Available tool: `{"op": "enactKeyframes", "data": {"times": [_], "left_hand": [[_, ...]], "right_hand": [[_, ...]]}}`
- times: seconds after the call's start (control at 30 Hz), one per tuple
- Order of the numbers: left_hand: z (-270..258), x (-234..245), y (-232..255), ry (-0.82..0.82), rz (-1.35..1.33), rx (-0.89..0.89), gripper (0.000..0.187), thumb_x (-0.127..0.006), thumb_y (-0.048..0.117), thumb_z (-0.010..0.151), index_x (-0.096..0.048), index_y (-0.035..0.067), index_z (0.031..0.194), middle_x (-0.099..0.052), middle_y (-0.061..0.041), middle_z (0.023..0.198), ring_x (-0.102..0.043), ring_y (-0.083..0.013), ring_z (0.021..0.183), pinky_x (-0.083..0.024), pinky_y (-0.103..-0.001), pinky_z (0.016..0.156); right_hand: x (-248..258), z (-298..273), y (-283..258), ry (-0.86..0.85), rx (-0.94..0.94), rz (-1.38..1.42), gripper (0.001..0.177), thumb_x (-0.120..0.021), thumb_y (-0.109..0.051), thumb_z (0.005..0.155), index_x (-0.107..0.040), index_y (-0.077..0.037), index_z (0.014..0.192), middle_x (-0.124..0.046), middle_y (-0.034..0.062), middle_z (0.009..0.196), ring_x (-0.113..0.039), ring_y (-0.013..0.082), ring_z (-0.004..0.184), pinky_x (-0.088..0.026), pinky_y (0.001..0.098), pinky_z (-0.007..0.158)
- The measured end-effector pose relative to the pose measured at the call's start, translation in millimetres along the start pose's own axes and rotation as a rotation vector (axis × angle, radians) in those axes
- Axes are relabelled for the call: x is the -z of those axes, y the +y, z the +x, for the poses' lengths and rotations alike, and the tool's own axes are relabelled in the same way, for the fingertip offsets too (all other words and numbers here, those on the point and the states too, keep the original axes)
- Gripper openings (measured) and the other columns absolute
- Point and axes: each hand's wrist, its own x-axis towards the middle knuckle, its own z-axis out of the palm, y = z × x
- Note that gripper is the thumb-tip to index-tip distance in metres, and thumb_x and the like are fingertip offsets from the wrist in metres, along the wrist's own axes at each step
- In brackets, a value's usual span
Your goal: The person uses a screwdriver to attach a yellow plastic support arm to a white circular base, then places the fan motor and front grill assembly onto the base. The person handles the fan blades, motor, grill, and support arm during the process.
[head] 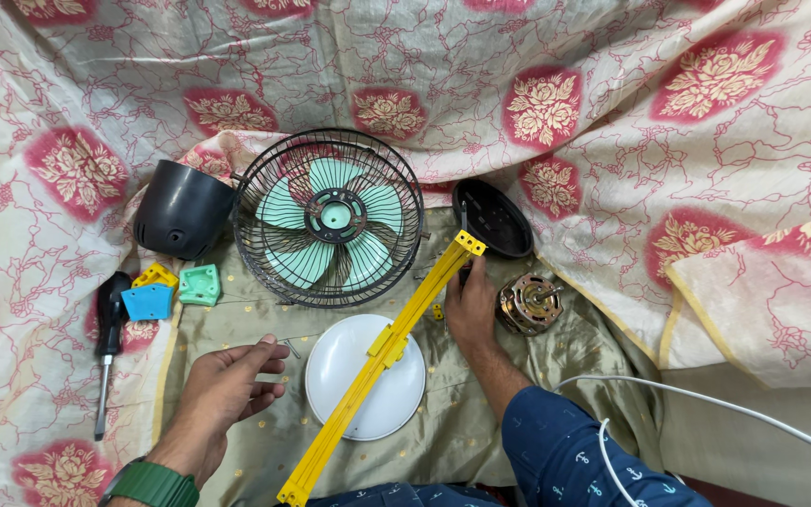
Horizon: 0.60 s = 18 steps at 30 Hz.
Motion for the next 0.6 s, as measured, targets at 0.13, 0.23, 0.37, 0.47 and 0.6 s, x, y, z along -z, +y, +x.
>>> {"op": "enactKeyframes", "data": {"times": [0.13,0.23,0.37,0.47,0.6], "left_hand": [[1,2,-2,0.002,-0.005,-0.004,0.041,-0.061,0.037,0.099,-0.080,0.002,0.110,-0.074,-0.007,0.101,-0.067,-0.0158,0.076,-0.057,-0.030,0.076],[2,2,-3,0.000,-0.008,-0.004,0.041,-0.061,0.037,0.099,-0.080,0.002,0.110,-0.074,-0.007,0.101,-0.067,-0.0155,0.075,-0.057,-0.030,0.076],[3,0,-4,-0.001,-0.015,0.000,0.040,-0.061,0.036,0.099,-0.080,0.002,0.110,-0.074,-0.007,0.101,-0.066,-0.0149,0.075,-0.056,-0.030,0.076],[3,1,-3,-0.011,-0.005,-0.015,0.041,-0.062,0.036,0.099,-0.080,0.002,0.110,-0.073,-0.007,0.101,-0.065,-0.0151,0.074,-0.056,-0.030,0.076],[4,0,-3,-0.007,0.003,-0.006,0.040,-0.062,0.036,0.098,-0.080,0.003,0.111,-0.073,-0.007,0.101,-0.066,-0.0150,0.075,-0.056,-0.030,0.076]], "right_hand": [[6,5,3,0.119,0.240,0.027,0.054,-0.055,-0.002,0.097,-0.031,0.014,0.143,-0.063,0.0363,0.115,-0.064,0.0530,0.098,-0.053,0.0562,0.079],[8,18,10,0.010,-0.109,-0.120,0.026,-0.060,-0.010,0.102,-0.048,0.003,0.122,-0.069,0.0291,0.097,-0.066,0.0495,0.092,-0.049,0.0589,0.077],[5,23,22,-0.095,-0.099,-0.022,0.031,-0.057,-0.007,0.097,-0.046,0.003,0.124,-0.070,0.0281,0.092,-0.070,0.0466,0.084,-0.055,0.0551,0.067],[0,24,28,-0.042,0.116,-0.028,0.025,-0.060,-0.004,0.096,-0.049,0.004,0.118,-0.070,0.0272,0.090,-0.068,0.0476,0.081,-0.053,0.0540,0.063],[6,29,33,-0.115,0.006,0.009,0.023,-0.059,-0.005,0.096,-0.048,0.002,0.115,-0.069,0.0236,0.081,-0.071,0.0422,0.072,-0.053,0.0498,0.057]]}}
